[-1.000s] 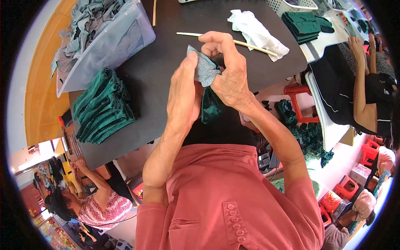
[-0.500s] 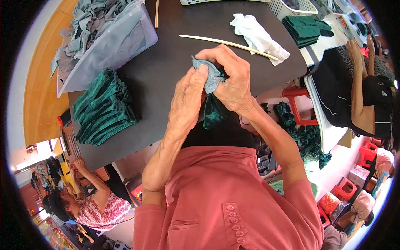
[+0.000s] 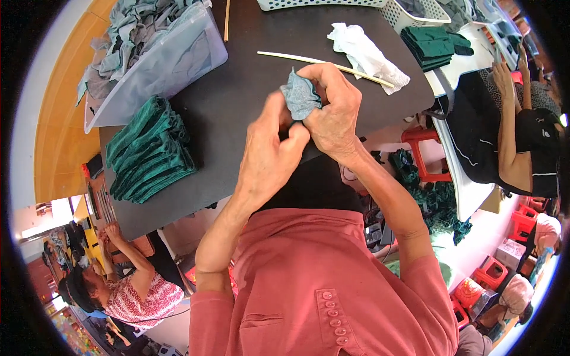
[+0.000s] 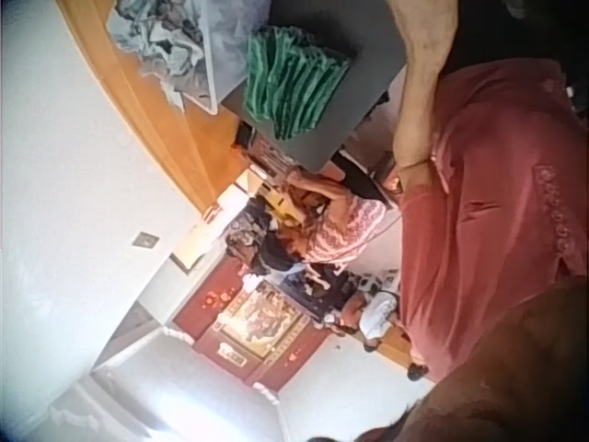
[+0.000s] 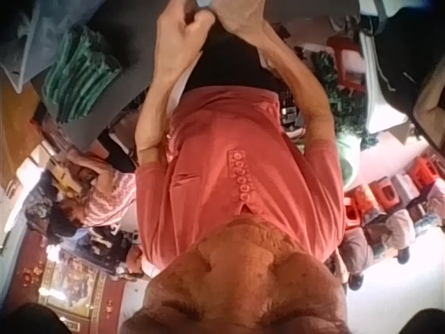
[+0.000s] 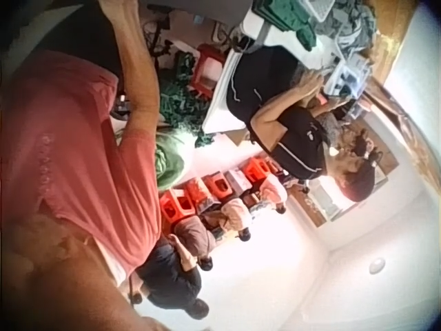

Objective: Turning sewn fabric strips inside out using a wooden stick as a turning tool.

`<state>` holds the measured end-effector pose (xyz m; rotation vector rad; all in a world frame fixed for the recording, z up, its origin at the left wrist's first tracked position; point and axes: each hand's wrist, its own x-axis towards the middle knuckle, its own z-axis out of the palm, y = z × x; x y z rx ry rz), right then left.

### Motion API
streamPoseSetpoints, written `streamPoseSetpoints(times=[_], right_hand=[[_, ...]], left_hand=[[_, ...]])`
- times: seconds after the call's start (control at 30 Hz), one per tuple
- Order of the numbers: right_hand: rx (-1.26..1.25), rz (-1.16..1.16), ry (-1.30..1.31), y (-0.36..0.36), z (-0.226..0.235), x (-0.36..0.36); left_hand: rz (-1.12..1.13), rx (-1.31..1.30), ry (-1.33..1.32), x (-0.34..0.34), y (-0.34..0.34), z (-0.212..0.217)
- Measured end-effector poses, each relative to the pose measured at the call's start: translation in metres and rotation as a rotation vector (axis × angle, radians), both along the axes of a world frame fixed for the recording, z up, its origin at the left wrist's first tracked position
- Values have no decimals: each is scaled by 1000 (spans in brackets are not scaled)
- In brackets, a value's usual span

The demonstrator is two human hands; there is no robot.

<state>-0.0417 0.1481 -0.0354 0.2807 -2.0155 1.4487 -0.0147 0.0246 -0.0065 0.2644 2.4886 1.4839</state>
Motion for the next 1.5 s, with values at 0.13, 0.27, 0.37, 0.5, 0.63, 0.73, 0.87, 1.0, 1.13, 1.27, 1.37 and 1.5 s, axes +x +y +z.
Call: streamPoseSetpoints(times=[0.13,0.27,0.37,0.5,0.63,0.73,0.87,1.0,1.13,1.27,1.37,1.5], right_hand=[[54,-45,-84,1,2,3],[26,-25,-124,4,-4,2],[-25,43,-219,1,-4,7],[-175,155,-466,4,2,16],[42,27,-230,7,1,7],[120,-4,-178,10,-3,3],[148,-13,-135,6,-3,4],[104,-27,-184,5,-2,7],[142,-70,-161,5,1,7],[109,-39,-155,6,-1,9],[102,12,-168,8,2,9],[42,159,-382,15,7,8]], left_hand=[[124,252,295,-5,13,-3],[5,123,529,-20,9,-13],[-26,129,525,-30,2,-18],[-66,80,495,-31,0,-17],[-91,132,666,-24,4,-22],[-165,146,362,-27,-5,-13],[-124,128,336,-29,-4,-15],[-84,155,357,-27,-2,-19],[-46,149,344,-24,-3,-18],[-45,130,314,-23,-2,-15],[-47,169,349,-24,0,-18],[-65,177,330,-23,-2,-20]])
